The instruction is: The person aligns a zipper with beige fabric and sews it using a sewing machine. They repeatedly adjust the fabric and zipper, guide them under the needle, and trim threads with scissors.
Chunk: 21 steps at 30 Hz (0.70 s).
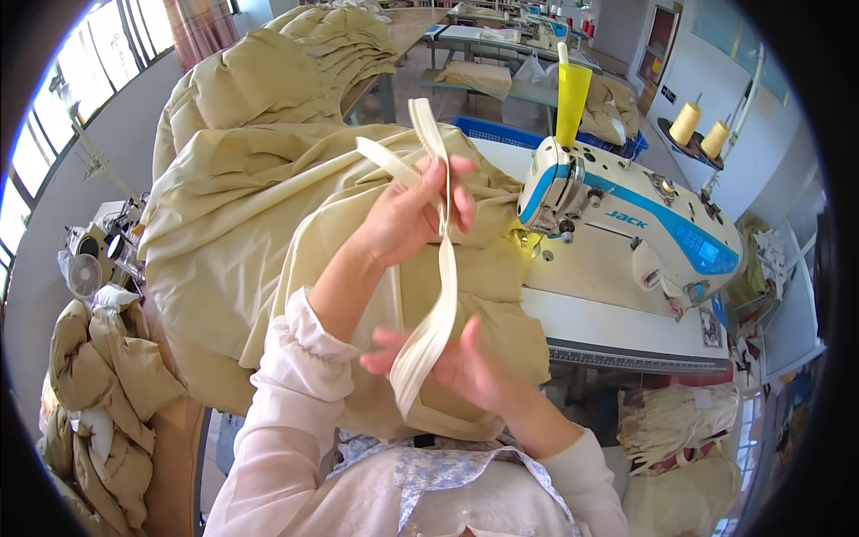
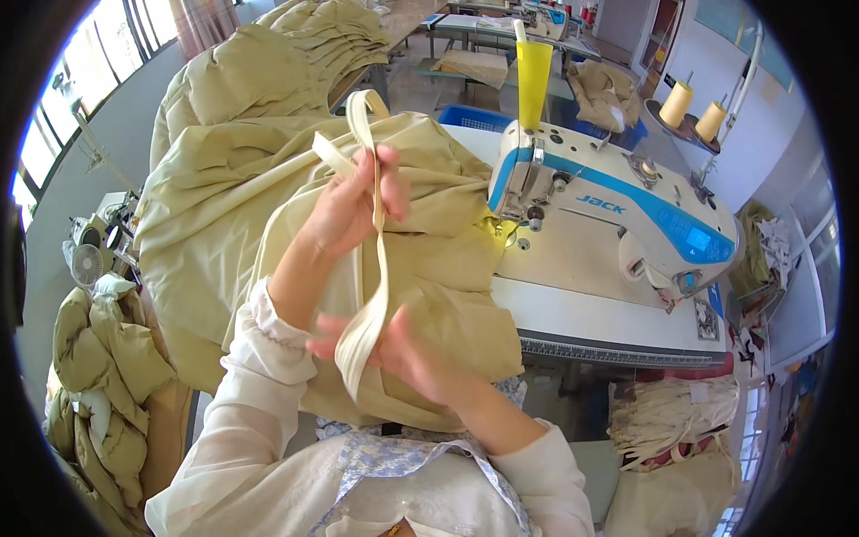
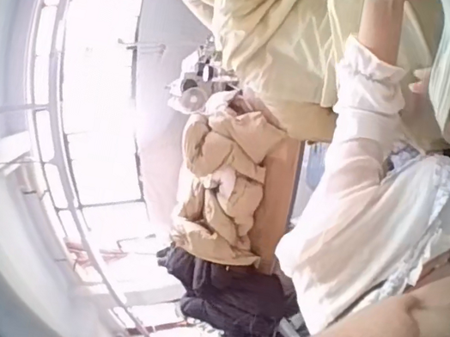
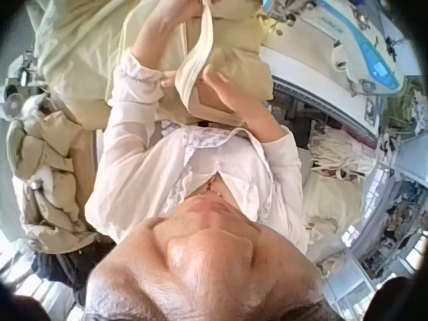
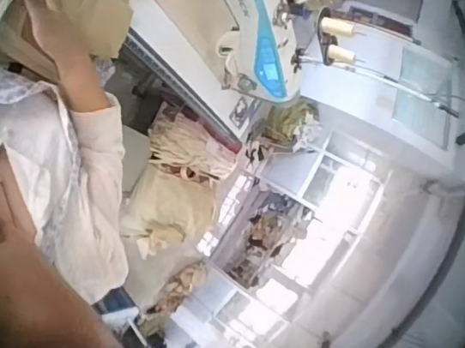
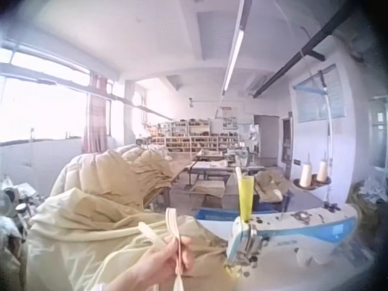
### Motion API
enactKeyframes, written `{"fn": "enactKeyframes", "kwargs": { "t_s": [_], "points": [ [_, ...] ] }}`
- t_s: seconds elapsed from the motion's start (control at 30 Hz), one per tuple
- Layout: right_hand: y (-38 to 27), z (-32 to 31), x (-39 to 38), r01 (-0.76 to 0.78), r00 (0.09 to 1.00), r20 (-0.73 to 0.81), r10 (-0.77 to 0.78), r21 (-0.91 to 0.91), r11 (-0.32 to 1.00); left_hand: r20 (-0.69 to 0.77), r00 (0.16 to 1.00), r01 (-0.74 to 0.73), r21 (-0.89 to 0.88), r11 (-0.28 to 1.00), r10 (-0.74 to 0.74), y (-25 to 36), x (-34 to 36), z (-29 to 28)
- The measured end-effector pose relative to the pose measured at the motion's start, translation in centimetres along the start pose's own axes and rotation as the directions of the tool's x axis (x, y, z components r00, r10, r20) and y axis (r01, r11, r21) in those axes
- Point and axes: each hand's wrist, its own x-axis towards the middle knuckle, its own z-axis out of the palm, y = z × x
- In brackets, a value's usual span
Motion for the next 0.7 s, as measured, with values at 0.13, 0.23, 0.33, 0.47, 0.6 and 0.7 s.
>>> {"fn": "enactKeyframes", "kwargs": {
  "t_s": [0.13,0.23,0.33,0.47,0.6,0.7],
  "points": [
    [1.7,-2.9,2.1,0.13,0.973,-0.212,-0.091,0.176,0.976,-0.122,0.984,0.145,0.122,0.982,-0.13,-1.2,-1.8,2.1],
    [0.9,-1.7,0.9,0.049,0.923,-0.35,-0.163,-0.312,0.949,-0.441,0.884,0.327,0.34,0.882,-0.158,0.0,-2.2,4.2],
    [1.8,-2.8,0.3,-0.054,0.883,-0.462,-0.088,-0.285,0.957,-0.42,0.889,0.329,0.313,0.891,-0.18,0.1,-2.5,3.5],
    [2.3,-1.1,-0.5,0.108,0.879,-0.474,-0.046,0.103,0.989,-0.188,0.963,0.219,0.115,0.969,-0.195,-1.4,-3.2,-1.4],
    [3.4,-3.0,-1.8,0.252,0.822,-0.531,-0.204,0.018,0.967,-0.364,0.917,0.159,-0.051,0.986,-0.167,-3.0,-3.2,0.8],
    [2.0,-1.6,-1.0,0.027,0.71,-0.65,-0.271,-0.36,0.933,-0.295,0.865,0.333,-0.272,0.903,-0.407,-5.2,-7.6,1.5]
  ]
}}
